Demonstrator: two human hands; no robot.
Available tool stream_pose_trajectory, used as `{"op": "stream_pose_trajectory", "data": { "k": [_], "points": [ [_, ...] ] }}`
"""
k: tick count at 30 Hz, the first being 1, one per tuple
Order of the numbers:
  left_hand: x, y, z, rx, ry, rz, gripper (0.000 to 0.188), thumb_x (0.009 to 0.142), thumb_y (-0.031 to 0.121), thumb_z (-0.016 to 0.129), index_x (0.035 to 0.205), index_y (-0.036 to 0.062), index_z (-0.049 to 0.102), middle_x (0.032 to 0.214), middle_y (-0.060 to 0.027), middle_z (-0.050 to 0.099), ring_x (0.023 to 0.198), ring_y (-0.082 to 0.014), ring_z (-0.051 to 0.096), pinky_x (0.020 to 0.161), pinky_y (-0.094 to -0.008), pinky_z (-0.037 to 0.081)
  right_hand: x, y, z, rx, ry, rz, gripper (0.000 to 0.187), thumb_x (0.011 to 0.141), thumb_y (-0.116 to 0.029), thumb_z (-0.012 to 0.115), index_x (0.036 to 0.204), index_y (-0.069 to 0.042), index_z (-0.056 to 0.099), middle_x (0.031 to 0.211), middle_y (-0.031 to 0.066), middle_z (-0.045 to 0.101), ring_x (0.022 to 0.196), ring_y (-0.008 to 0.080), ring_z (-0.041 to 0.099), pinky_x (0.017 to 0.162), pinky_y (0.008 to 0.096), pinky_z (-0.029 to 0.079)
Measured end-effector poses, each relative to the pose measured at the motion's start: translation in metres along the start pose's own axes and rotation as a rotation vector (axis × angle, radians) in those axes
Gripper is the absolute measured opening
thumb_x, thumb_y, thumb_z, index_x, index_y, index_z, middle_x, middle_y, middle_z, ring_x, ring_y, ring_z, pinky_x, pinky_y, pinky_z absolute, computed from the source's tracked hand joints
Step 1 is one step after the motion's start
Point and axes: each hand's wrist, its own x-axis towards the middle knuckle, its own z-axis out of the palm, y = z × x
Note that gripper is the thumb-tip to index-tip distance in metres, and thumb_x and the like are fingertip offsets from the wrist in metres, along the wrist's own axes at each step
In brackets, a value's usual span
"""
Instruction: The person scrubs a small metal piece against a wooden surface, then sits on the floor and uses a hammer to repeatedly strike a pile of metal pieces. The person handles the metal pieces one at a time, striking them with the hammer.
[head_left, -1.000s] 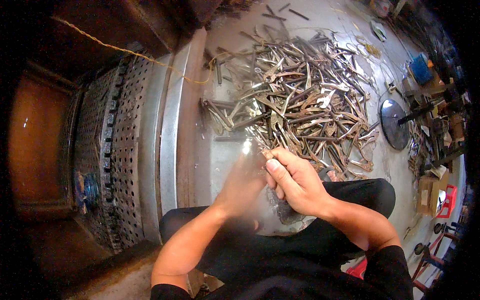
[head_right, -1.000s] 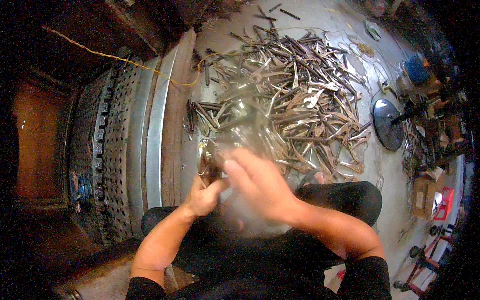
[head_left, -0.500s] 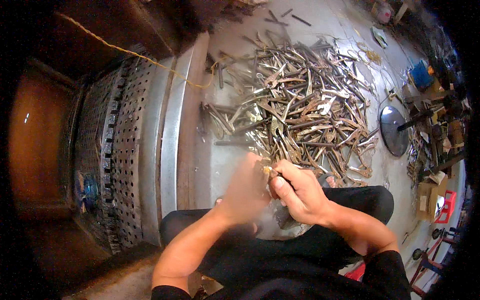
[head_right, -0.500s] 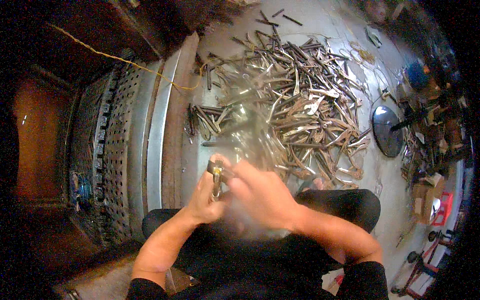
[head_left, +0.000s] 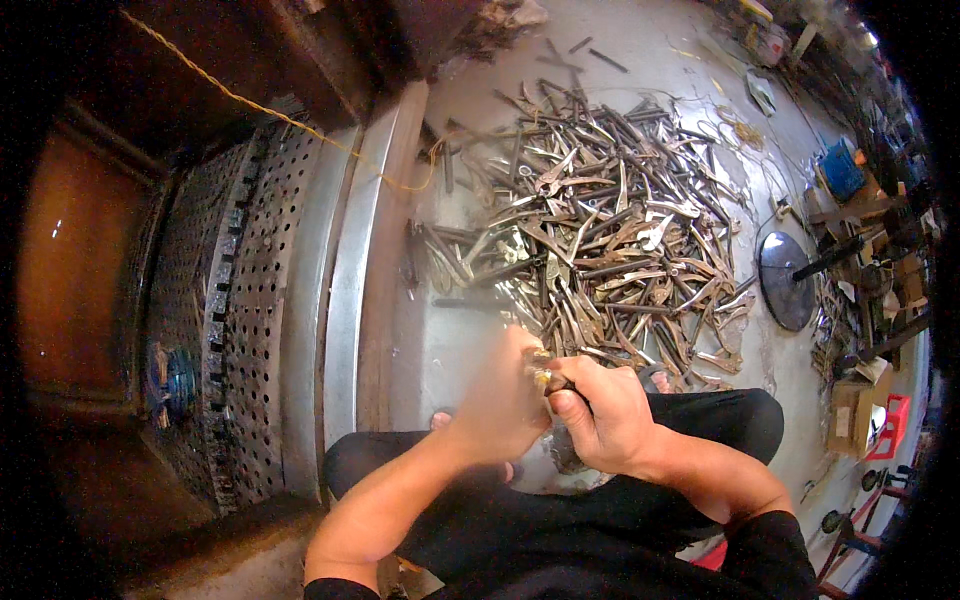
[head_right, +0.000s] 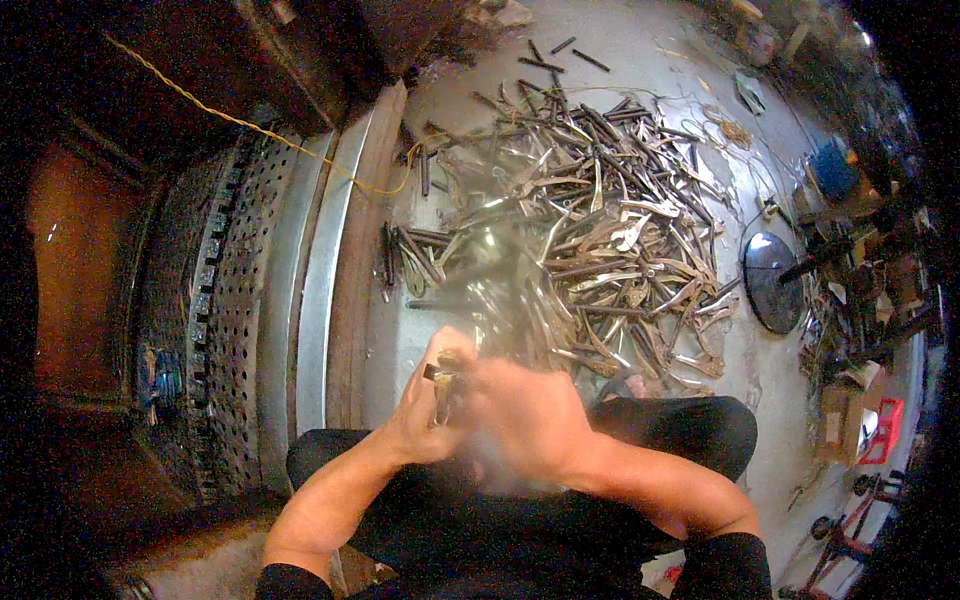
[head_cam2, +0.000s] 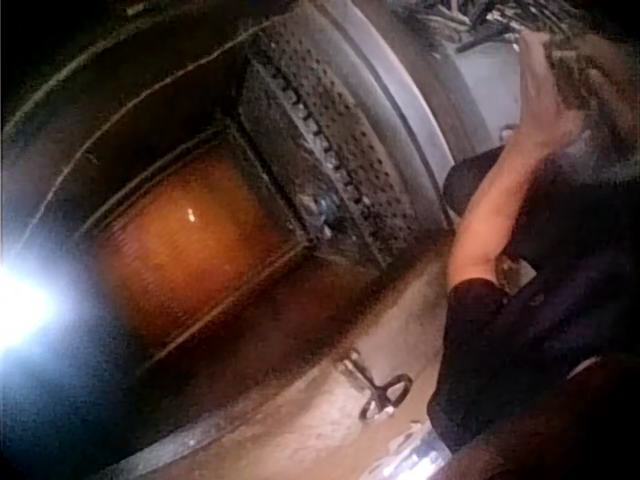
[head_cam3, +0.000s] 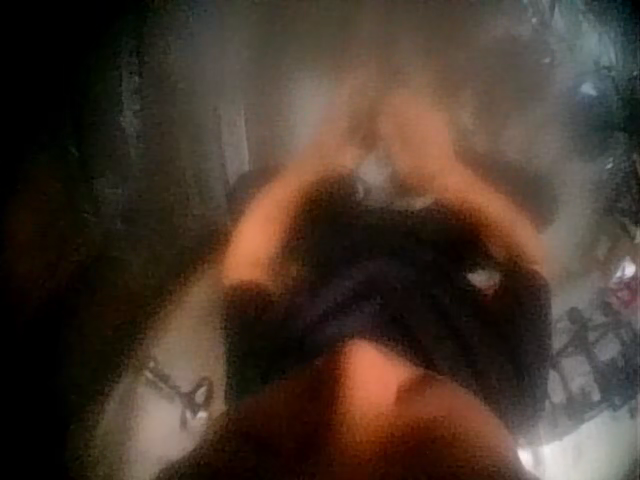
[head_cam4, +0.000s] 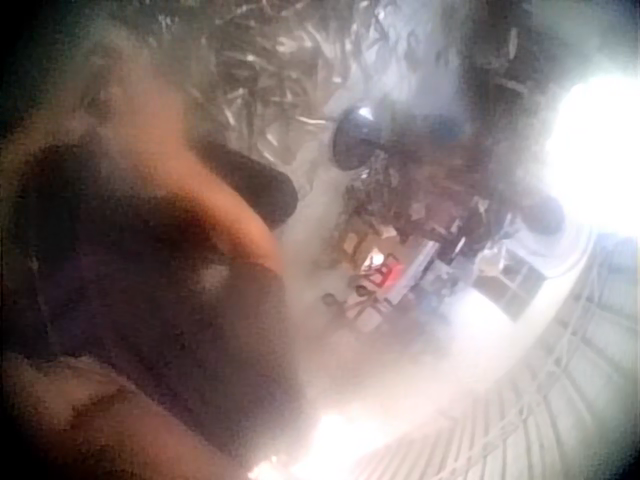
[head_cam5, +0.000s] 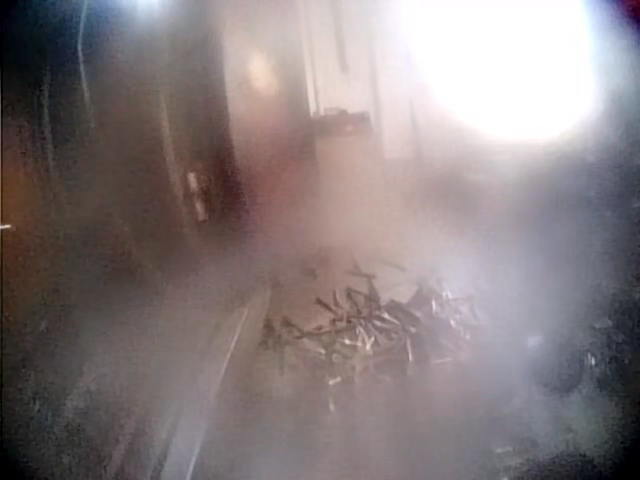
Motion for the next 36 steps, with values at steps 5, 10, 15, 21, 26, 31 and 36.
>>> {"op": "stream_pose_trajectory", "data": {
  "k": [5,10,15,21,26,31,36],
  "points": [
    [-0.001,0.002,0.002,-0.069,-0.014,-0.085,0.043,0.075,0.013,0.070,0.112,0.0026,0.050,0.103,-0.0123,0.046,0.094,-0.0254,0.048,0.082,-0.0397,0.042,0.001,-0.014,-0.006,0.207,-0.090,0.276,0.015,0.102,-0.014,0.052,0.105,0.000,0.055,0.074,0.0140,0.058,0.062,0.0353,0.061,0.056,0.0392,0.047],
    [0.013,0.026,-0.007,-0.041,-0.120,-0.068,0.033,0.079,0.006,0.066,0.108,0.0007,0.052,0.105,-0.0198,0.053,0.097,-0.0352,0.052,0.085,-0.0446,0.043,0.000,-0.016,-0.010,0.313,-0.110,0.352,0.015,0.104,-0.015,0.048,0.095,-0.003,0.052,0.070,0.0109,0.056,0.059,0.0297,0.057,0.058,0.0364,0.046],
    [0.018,0.039,-0.006,-0.062,-0.063,-0.040,0.021,0.082,0.017,0.067,0.096,0.0038,0.060,0.102,-0.0178,0.059,0.098,-0.0360,0.052,0.087,-0.0469,0.041,-0.001,-0.015,-0.008,0.367,-0.051,0.268,0.018,0.106,-0.016,0.045,0.093,-0.003,0.051,0.067,0.0078,0.053,0.057,0.0236,0.055,0.057,0.0345,0.045],
    [0.011,0.026,-0.001,-0.015,-0.096,0.099,0.017,0.083,0.019,0.065,0.090,0.0033,0.061,0.096,-0.0174,0.059,0.095,-0.0368,0.050,0.088,-0.0482,0.038,-0.008,-0.013,0.001,0.390,0.029,0.241,0.019,0.106,-0.018,0.045,0.094,-0.004,0.050,0.068,0.0065,0.051,0.057,0.0192,0.052,0.056,0.0325,0.044],
    [0.009,0.023,0.005,0.003,-0.089,0.081,0.017,0.083,0.018,0.064,0.089,0.0024,0.059,0.093,-0.0166,0.057,0.094,-0.0369,0.049,0.085,-0.0486,0.038,-0.013,-0.013,0.009,0.374,0.092,0.267,0.018,0.106,-0.017,0.045,0.096,-0.004,0.050,0.069,0.0067,0.051,0.057,0.0181,0.052,0.056,0.0320,0.043],
    [0.002,0.000,0.008,0.024,-0.098,0.155,0.048,0.079,0.019,0.070,0.118,0.0026,0.047,0.107,-0.0152,0.047,0.094,-0.0302,0.047,0.085,-0.0451,0.041,-0.014,-0.016,0.012,0.350,0.098,0.332,0.015,0.105,-0.016,0.046,0.098,-0.003,0.051,0.068,0.0097,0.052,0.058,0.0230,0.055,0.056,0.0347,0.044],
    [0.017,0.022,-0.004,0.030,-0.187,0.139,0.022,0.076,0.012,0.064,0.095,0.0038,0.057,0.095,-0.0134,0.053,0.094,-0.0328,0.045,0.085,-0.0454,0.037,-0.007,-0.020,-0.001,0.289,0.008,0.327,0.015,0.104,-0.017,0.049,0.100,-0.003,0.051,0.070,0.0151,0.055,0.063,0.0363,0.060,0.058,0.0399,0.046]
  ]
}}
